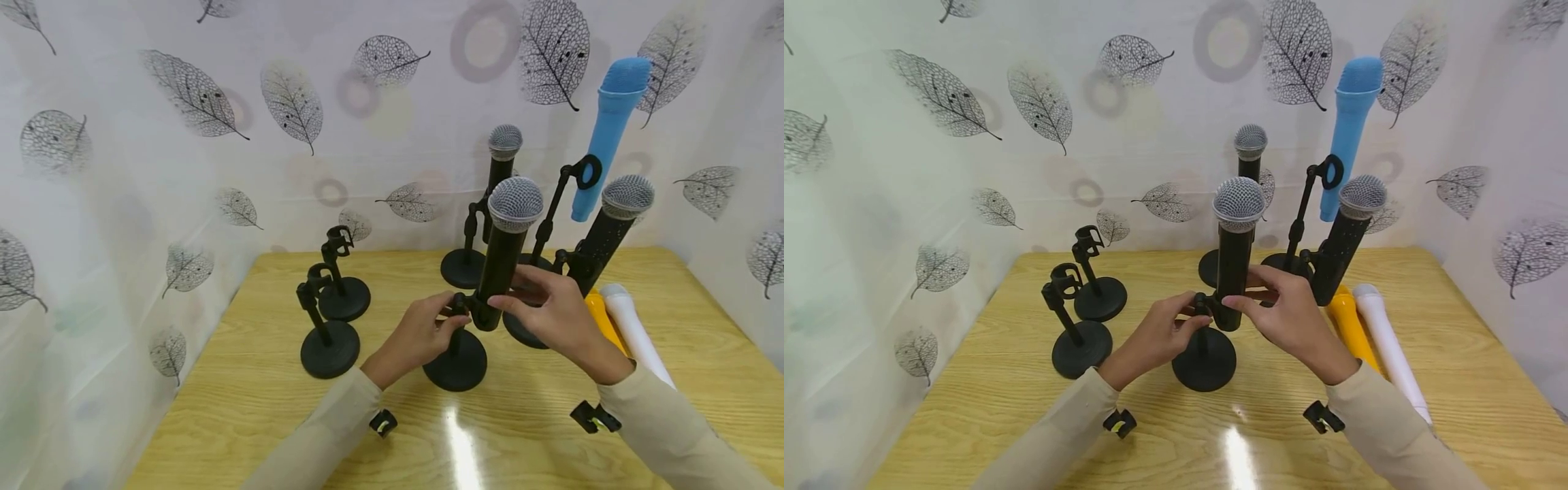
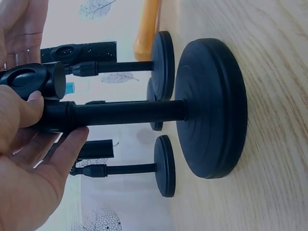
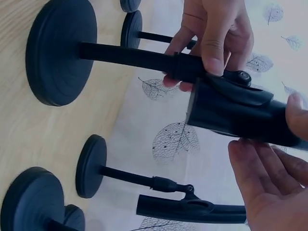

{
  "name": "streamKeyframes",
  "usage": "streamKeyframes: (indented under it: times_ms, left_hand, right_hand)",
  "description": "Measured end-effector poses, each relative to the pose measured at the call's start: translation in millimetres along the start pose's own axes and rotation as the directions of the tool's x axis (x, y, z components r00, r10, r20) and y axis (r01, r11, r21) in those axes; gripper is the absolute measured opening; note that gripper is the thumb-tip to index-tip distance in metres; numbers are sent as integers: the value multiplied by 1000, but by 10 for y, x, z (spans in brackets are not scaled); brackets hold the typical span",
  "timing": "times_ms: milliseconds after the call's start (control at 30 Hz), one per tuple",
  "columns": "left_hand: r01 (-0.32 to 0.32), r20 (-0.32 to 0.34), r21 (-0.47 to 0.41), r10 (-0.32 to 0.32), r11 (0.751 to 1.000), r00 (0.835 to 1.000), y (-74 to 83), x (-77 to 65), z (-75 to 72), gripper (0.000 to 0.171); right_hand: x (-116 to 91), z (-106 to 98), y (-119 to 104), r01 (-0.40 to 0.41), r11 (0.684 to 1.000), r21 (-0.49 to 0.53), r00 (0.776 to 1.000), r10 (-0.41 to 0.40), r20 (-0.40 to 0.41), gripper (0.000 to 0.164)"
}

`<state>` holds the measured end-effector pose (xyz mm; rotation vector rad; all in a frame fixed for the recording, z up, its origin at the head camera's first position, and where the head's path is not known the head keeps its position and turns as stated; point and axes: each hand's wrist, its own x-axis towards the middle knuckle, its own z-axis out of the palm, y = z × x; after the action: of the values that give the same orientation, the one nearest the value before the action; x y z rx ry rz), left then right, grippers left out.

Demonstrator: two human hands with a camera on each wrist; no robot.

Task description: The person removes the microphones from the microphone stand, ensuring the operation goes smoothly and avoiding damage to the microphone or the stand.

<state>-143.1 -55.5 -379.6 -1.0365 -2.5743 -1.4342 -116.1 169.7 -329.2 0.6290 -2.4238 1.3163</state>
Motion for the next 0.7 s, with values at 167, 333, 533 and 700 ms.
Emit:
streamKeyframes:
  times_ms: [167,333,533,700]
  left_hand:
    - [-2,-3,1,2,1000,1000,11,-5,12,18]
    - [3,2,-2,-3,1000,1000,19,-3,1,19]
    - [7,14,0,-7,1000,1000,19,8,-11,17]
    - [10,16,0,-10,1000,1000,16,9,-15,17]
  right_hand:
    - [-34,31,48,30,999,23,1000,-30,-9,35]
    - [-13,79,53,101,995,6,994,-100,-49,28]
    - [5,85,13,149,988,-35,987,-151,-63,27]
    - [15,79,-20,169,984,-64,983,-173,-63,27]
